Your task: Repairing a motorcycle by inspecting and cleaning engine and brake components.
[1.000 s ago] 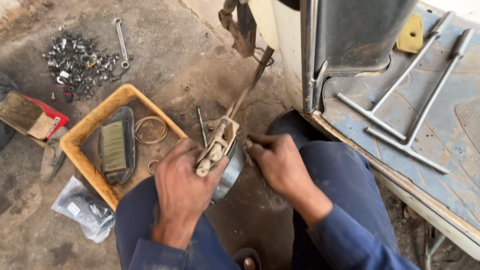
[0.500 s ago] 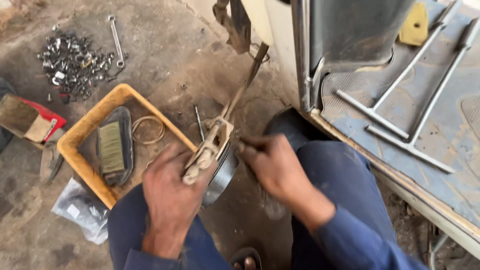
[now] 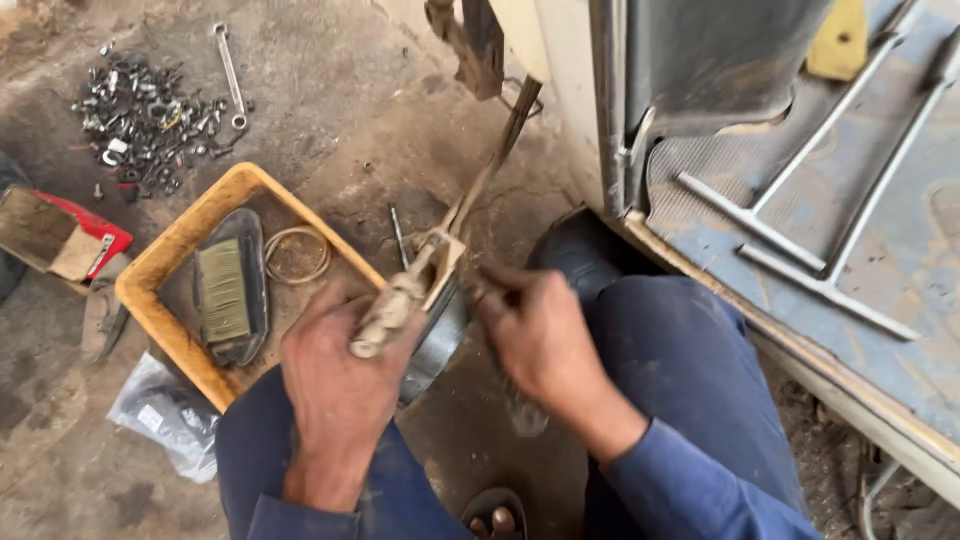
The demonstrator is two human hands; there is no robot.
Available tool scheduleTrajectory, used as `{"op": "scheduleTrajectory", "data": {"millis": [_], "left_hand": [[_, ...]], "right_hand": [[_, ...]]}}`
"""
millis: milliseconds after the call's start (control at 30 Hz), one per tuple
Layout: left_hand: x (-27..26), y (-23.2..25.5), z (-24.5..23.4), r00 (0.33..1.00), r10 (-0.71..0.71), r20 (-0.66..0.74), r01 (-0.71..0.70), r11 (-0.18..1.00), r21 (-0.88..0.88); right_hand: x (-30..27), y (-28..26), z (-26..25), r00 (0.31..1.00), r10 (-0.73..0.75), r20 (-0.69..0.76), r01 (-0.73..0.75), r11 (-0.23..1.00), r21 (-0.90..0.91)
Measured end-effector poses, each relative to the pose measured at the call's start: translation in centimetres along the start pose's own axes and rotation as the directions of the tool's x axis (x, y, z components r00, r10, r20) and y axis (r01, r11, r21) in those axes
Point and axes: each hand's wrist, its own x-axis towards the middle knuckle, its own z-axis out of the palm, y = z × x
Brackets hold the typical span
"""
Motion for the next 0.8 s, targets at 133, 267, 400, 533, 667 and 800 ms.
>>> {"op": "scheduleTrajectory", "data": {"millis": [133,267,400,533,667,800], "left_hand": [[0.2,-0.2,-0.6,0.985,-0.143,-0.101,0.142,0.990,-0.012],[0.4,-0.3,-1.0,0.959,-0.053,-0.280,0.044,0.998,-0.039],[1.1,-0.2,-1.1,0.942,-0.241,-0.234,0.166,0.940,-0.299],[1.3,-0.2,-1.2,0.939,-0.260,-0.226,0.197,0.944,-0.265],[1.2,0.7,-1.7,0.978,-0.128,-0.167,0.109,0.987,-0.116],[0.8,-0.5,-1.4,0.964,0.109,-0.244,-0.166,0.960,-0.227]], "right_hand": [[-2.5,-0.3,1.3,0.965,-0.240,0.106,0.235,0.970,0.056],[-1.4,1.0,1.5,0.998,-0.066,0.000,0.060,0.910,0.410],[-0.8,0.2,-0.2,0.959,0.229,0.169,-0.284,0.746,0.602],[-0.4,-1.1,-0.6,0.933,0.274,0.233,-0.357,0.779,0.516],[0.3,0.1,-1.6,0.901,0.348,0.259,-0.423,0.838,0.346],[-0.4,0.4,-0.9,0.977,0.118,0.177,-0.188,0.871,0.453]]}}
